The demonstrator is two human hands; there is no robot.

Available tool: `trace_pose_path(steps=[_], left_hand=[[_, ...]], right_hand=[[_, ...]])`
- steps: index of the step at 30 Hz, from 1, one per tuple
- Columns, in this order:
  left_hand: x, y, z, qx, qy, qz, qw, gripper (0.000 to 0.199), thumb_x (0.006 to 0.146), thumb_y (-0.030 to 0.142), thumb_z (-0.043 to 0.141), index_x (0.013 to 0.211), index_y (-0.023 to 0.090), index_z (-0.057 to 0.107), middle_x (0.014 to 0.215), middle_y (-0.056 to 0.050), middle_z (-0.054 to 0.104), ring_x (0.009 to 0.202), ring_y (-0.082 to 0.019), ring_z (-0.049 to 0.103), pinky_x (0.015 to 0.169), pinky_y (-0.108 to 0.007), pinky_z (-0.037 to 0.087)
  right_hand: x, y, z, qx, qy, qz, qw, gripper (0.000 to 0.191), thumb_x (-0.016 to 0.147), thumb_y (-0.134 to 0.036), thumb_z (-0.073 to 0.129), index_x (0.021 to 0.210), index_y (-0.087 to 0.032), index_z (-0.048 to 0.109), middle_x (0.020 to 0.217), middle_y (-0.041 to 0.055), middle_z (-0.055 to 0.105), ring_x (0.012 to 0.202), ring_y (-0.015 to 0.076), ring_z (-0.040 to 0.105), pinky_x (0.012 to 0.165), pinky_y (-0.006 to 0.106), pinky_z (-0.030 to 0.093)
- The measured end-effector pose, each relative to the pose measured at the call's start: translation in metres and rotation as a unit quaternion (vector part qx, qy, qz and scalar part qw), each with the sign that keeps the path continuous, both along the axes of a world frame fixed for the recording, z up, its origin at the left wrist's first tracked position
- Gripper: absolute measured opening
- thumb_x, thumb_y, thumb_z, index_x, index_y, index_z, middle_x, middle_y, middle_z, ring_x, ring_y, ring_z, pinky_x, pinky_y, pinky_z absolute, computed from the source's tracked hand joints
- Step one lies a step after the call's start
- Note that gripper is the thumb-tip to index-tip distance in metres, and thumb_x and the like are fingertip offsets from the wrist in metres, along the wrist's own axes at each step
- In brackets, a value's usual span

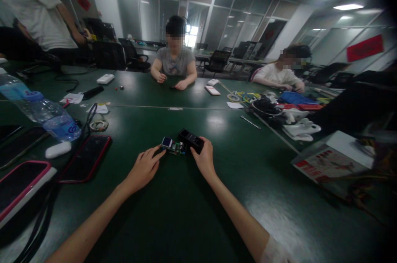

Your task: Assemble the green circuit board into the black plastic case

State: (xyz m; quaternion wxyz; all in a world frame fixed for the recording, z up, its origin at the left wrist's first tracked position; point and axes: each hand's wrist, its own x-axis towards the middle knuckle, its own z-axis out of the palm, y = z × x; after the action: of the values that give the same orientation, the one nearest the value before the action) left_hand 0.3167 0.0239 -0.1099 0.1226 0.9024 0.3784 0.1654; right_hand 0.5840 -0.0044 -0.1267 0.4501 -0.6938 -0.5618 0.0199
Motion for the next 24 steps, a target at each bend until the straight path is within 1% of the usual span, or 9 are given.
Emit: trace_pose_path(steps=[6,12,19,22,24], left_hand=[[0.000,-0.001,0.002,-0.004,-0.005,-0.003,1.000,0.048,0.097,0.022,0.035,0.144,0.033,0.031,0.150,-0.004,0.033,0.135,-0.026,0.034,0.106,-0.052,0.032],[-0.001,-0.001,0.002,-0.010,-0.015,-0.004,1.000,0.048,0.097,0.024,0.035,0.143,0.034,0.031,0.150,-0.004,0.033,0.135,-0.026,0.034,0.106,-0.053,0.032],[0.000,0.000,0.001,-0.011,-0.018,-0.005,1.000,0.047,0.097,0.023,0.035,0.142,0.034,0.033,0.149,-0.004,0.034,0.135,-0.026,0.034,0.106,-0.053,0.031],[0.000,0.000,0.000,-0.010,-0.016,-0.001,1.000,0.047,0.097,0.022,0.035,0.142,0.034,0.032,0.150,-0.004,0.034,0.135,-0.026,0.034,0.106,-0.053,0.031],[0.000,0.001,-0.001,-0.008,-0.014,-0.002,1.000,0.048,0.097,0.022,0.035,0.143,0.034,0.032,0.150,-0.004,0.033,0.135,-0.026,0.034,0.106,-0.052,0.031]], right_hand=[[-0.001,0.000,0.001,0.009,0.000,0.004,1.000,0.049,0.081,-0.024,0.059,0.126,-0.017,0.043,0.118,0.0142,0.050,0.110,0.0289,0.048,0.096,0.050,0.043],[-0.002,-0.002,0.002,0.022,-0.002,0.002,1.000,0.051,0.082,-0.030,0.060,0.129,-0.019,0.044,0.116,0.0144,0.048,0.108,0.0300,0.047,0.092,0.052,0.045],[-0.002,-0.001,0.003,-0.011,0.008,0.008,1.000,0.046,0.081,-0.022,0.060,0.126,-0.020,0.047,0.115,0.0126,0.050,0.108,0.0293,0.051,0.092,0.051,0.045],[-0.004,-0.001,0.007,-0.006,0.018,0.007,1.000,0.044,0.084,-0.022,0.057,0.126,-0.019,0.047,0.114,0.0126,0.050,0.108,0.0286,0.051,0.094,0.050,0.045],[-0.009,-0.004,0.012,0.014,0.027,0.007,1.000,0.046,0.086,-0.025,0.055,0.130,-0.018,0.043,0.117,0.0134,0.049,0.109,0.0278,0.052,0.094,0.049,0.046]])
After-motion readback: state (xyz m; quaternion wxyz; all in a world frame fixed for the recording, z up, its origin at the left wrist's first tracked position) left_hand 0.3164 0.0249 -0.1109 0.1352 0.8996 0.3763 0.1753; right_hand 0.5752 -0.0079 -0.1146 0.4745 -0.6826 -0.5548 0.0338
